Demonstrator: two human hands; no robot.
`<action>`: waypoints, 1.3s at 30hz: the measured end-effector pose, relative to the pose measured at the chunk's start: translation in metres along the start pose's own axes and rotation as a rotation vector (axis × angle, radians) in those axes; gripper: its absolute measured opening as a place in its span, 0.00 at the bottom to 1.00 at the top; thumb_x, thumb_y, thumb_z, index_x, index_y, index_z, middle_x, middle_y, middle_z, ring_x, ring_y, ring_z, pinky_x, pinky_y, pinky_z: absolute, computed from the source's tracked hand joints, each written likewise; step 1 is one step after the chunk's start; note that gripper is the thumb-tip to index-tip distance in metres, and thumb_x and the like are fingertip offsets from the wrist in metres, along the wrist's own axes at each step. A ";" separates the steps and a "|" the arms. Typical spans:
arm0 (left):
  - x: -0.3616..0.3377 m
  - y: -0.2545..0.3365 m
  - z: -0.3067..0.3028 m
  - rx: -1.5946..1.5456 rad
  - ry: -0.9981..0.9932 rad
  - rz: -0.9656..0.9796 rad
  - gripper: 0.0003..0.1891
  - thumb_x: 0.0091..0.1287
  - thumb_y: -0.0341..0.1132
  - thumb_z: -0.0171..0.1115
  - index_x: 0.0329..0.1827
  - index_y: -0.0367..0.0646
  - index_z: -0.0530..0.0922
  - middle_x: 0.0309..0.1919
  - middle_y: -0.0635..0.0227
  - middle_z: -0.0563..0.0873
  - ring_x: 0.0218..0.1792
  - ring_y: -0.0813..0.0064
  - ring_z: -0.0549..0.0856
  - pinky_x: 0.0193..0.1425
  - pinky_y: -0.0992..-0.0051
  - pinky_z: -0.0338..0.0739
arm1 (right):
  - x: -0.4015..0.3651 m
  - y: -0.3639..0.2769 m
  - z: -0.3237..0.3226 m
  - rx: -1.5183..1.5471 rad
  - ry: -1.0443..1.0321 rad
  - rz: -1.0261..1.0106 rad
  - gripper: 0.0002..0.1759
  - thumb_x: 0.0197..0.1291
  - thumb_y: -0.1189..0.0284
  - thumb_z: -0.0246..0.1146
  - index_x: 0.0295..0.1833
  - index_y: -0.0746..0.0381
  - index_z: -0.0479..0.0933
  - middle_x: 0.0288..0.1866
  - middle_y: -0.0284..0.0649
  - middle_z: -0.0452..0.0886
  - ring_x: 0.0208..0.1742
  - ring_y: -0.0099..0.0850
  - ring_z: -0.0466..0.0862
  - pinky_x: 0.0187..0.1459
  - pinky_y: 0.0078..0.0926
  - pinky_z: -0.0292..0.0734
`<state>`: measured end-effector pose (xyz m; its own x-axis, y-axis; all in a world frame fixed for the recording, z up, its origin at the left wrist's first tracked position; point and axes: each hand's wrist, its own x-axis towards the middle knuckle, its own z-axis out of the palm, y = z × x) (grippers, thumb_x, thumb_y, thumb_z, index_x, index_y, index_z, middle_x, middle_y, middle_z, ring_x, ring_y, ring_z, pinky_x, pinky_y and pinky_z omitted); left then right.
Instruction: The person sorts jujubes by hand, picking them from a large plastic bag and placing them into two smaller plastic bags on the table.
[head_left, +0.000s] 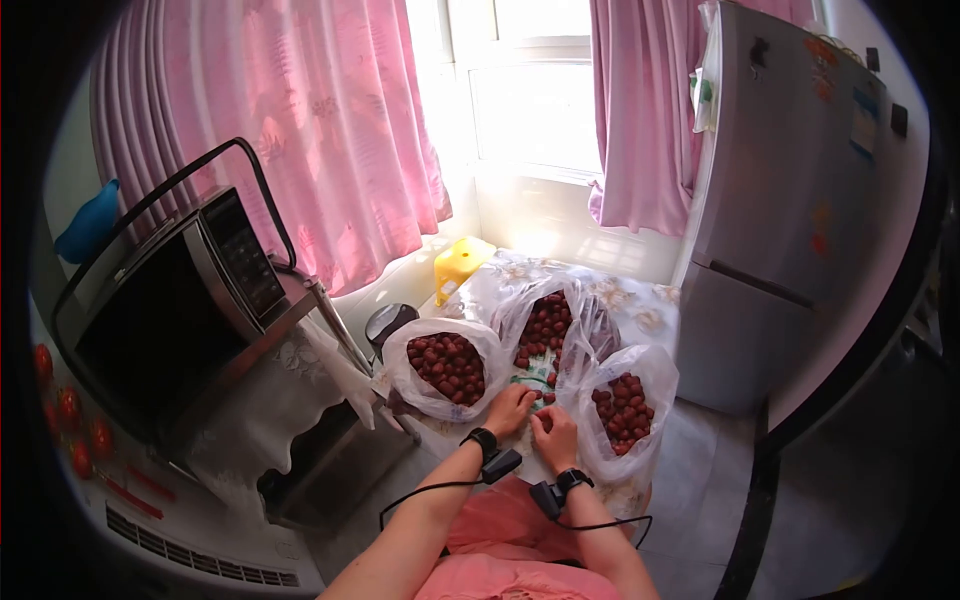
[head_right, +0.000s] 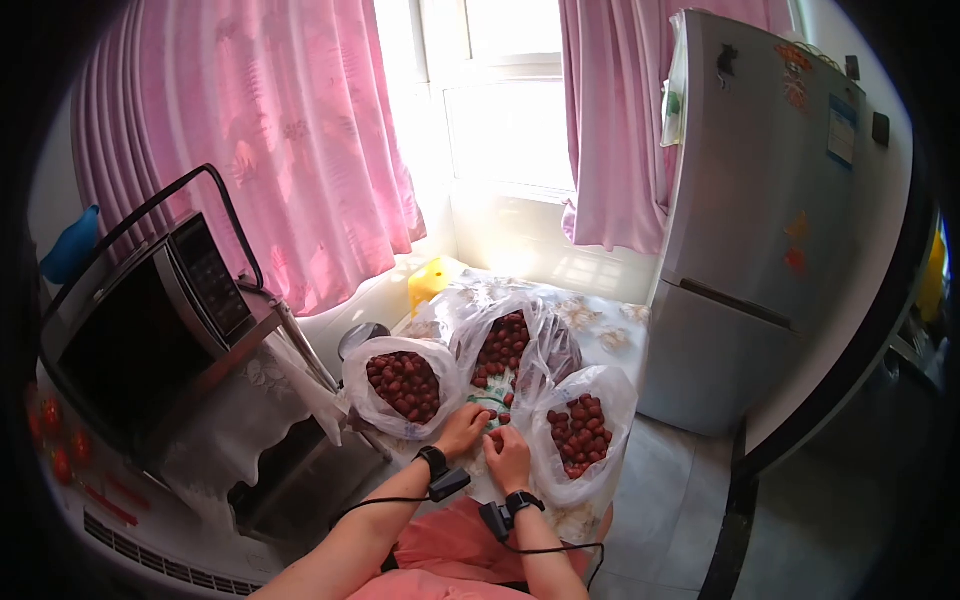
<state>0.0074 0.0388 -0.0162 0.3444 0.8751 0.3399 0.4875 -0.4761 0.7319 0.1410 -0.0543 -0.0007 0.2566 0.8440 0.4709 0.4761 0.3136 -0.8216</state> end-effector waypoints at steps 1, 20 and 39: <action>0.000 0.000 -0.001 -0.023 -0.008 -0.025 0.14 0.76 0.43 0.57 0.44 0.39 0.83 0.40 0.52 0.84 0.44 0.47 0.84 0.47 0.55 0.76 | 0.000 0.001 0.001 -0.007 0.002 -0.009 0.08 0.60 0.71 0.70 0.37 0.64 0.80 0.32 0.44 0.81 0.30 0.40 0.83 0.36 0.36 0.78; 0.001 -0.008 -0.003 -0.176 -0.066 -0.016 0.16 0.77 0.41 0.57 0.48 0.36 0.84 0.43 0.54 0.85 0.46 0.57 0.84 0.51 0.64 0.76 | 0.001 0.001 0.003 -0.081 -0.022 0.005 0.07 0.60 0.72 0.70 0.37 0.64 0.80 0.32 0.44 0.83 0.30 0.38 0.85 0.35 0.33 0.79; 0.000 0.010 -0.005 -0.150 -0.016 -0.151 0.17 0.75 0.44 0.61 0.46 0.37 0.83 0.42 0.54 0.85 0.46 0.54 0.84 0.52 0.61 0.76 | 0.001 -0.001 -0.004 -0.022 -0.108 0.002 0.07 0.60 0.72 0.70 0.37 0.63 0.79 0.33 0.43 0.80 0.29 0.40 0.84 0.34 0.36 0.78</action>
<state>0.0087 0.0343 -0.0058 0.2900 0.9334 0.2115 0.4101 -0.3209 0.8537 0.1437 -0.0551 0.0021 0.1661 0.8871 0.4307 0.4941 0.3031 -0.8148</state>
